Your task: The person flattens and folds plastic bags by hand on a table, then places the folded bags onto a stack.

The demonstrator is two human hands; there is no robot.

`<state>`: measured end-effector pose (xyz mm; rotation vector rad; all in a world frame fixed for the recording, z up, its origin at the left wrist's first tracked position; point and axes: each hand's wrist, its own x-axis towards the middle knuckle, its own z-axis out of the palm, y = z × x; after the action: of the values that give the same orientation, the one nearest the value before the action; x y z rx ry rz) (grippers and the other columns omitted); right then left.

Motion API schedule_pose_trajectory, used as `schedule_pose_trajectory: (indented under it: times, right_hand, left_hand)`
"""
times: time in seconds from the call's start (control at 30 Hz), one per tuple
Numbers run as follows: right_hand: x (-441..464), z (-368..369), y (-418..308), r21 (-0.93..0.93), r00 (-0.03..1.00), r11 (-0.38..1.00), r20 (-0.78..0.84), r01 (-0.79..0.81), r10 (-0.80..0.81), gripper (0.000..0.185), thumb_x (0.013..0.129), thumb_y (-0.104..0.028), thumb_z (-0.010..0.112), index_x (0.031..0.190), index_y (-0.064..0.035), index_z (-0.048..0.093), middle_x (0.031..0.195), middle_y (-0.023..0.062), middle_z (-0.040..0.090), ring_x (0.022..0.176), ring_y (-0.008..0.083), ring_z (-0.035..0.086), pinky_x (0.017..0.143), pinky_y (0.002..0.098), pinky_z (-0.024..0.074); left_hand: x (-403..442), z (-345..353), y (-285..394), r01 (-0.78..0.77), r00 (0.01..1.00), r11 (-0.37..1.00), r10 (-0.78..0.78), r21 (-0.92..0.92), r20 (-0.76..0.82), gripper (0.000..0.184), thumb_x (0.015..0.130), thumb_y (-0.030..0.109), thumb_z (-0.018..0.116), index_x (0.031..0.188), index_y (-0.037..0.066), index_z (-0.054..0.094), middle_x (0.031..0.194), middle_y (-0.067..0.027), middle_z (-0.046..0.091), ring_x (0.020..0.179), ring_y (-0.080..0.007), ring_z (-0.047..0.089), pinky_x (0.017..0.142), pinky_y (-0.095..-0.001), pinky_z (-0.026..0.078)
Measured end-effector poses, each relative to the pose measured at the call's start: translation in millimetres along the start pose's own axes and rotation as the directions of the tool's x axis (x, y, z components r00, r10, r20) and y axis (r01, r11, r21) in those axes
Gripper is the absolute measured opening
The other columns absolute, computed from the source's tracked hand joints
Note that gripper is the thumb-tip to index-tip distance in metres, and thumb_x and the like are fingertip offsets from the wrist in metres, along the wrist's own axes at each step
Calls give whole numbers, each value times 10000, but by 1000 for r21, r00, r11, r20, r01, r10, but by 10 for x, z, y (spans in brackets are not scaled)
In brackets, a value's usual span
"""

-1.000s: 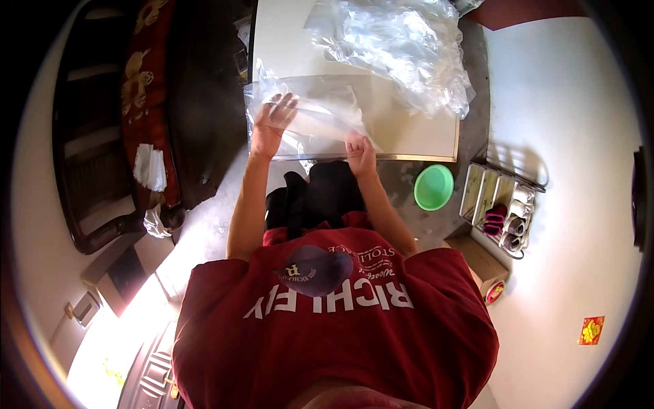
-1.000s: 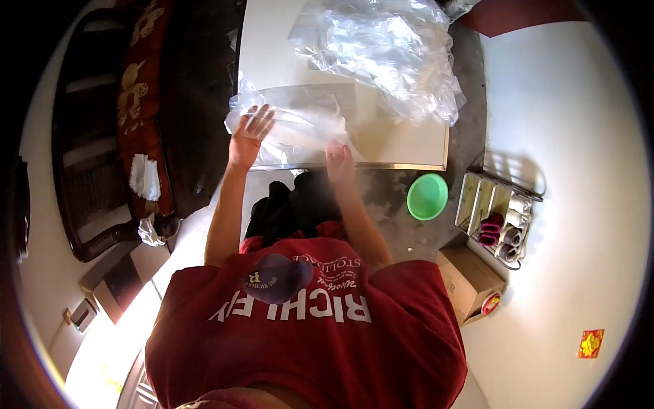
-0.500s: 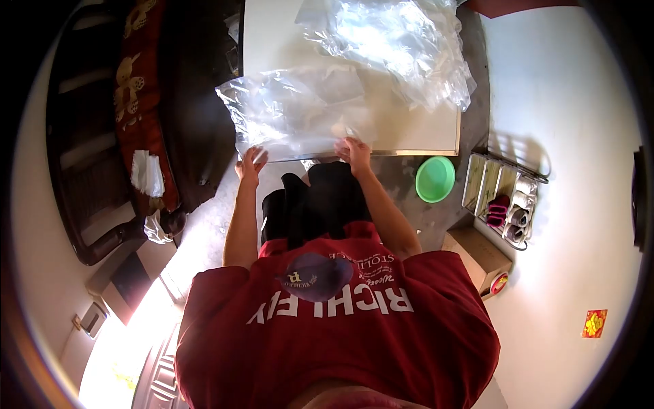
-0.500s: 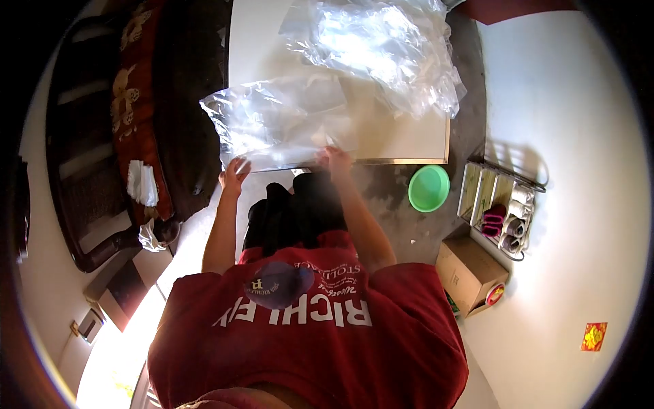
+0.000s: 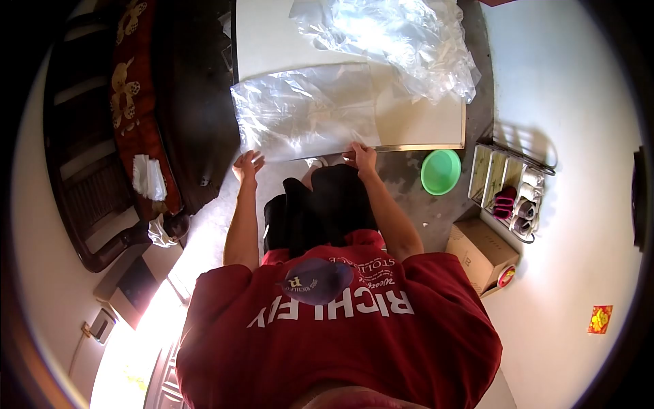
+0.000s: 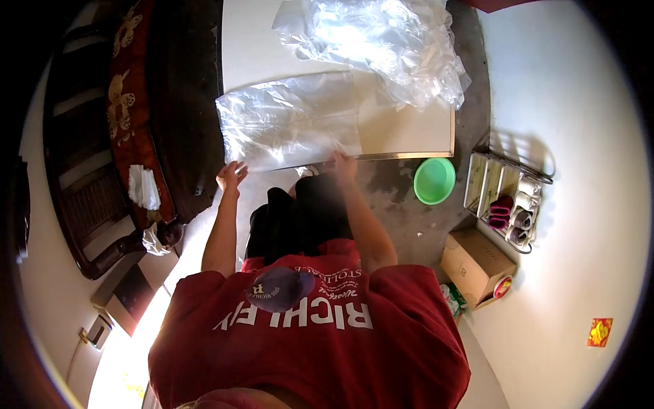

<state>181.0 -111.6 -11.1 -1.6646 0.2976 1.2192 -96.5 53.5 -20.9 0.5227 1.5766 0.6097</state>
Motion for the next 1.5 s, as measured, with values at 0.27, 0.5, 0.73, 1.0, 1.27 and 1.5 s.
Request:
schedule_pose_trajectory:
  times: [0.27, 0.5, 0.73, 1.0, 1.27, 1.5]
  right_hand:
    - [2, 10, 24, -69, 999, 997, -41, -30, 27, 224, 837, -217, 600, 832, 7, 582, 744, 99, 624, 615, 192, 643, 444, 287, 528]
    - [82, -160, 92, -439, 989, 899, -125, 14, -76, 322, 840, -289, 593, 688, -6, 577, 658, 104, 612, 569, 194, 621, 457, 303, 526]
    - [-380, 124, -159, -780, 736, 525, -127, 340, -665, 268, 824, -234, 601, 709, 6, 565, 669, 124, 592, 585, 329, 553, 639, 396, 476]
    - [42, 717, -286, -711, 497, -104, 580, 695, -646, 468, 863, -177, 513, 1307, -95, 394, 1437, 123, 220, 1324, 331, 188, 1051, 444, 228]
    - [282, 322, -325, -824, 578, -114, 481, 556, -659, 580, 873, -237, 500, 1384, -110, 256, 1456, 100, 190, 1345, 318, 143, 1075, 471, 138]
    - [377, 935, -506, -662, 421, -189, 643, 725, -640, 518, 862, -141, 503, 1349, -109, 330, 1445, 99, 218, 1338, 324, 163, 1079, 475, 146]
  left_hand:
    - [116, -96, -32, -68, 996, 992, 73, 104, -48, 151, 815, 95, 550, 877, -42, 559, 812, -141, 640, 628, -208, 634, 547, -300, 548]
    - [109, -129, -44, -112, 980, 943, 157, 314, -125, 218, 805, 169, 599, 933, 2, 541, 861, -101, 641, 754, -218, 627, 645, -329, 520]
    - [-298, 389, 93, -526, 543, 9, 773, 850, 328, 499, 821, 243, 547, 1235, 4, 407, 1307, -169, 346, 1244, -319, 290, 1023, -486, 219]
    - [-163, 1184, 28, -768, 458, -217, 472, 603, 753, 551, 895, 227, 471, 1391, 126, 253, 1468, -123, 139, 1347, -363, 102, 1055, -550, 103]
    - [177, 625, 187, -573, 562, -229, 590, 787, 581, 647, 902, 339, 427, 1379, -21, 180, 1463, -175, 117, 1349, -360, 92, 1066, -529, 66]
    - [60, 1388, 190, -815, 426, -205, 422, 542, 801, 539, 903, 222, 441, 1391, 96, 251, 1466, -65, 180, 1359, -301, 107, 1075, -522, 63]
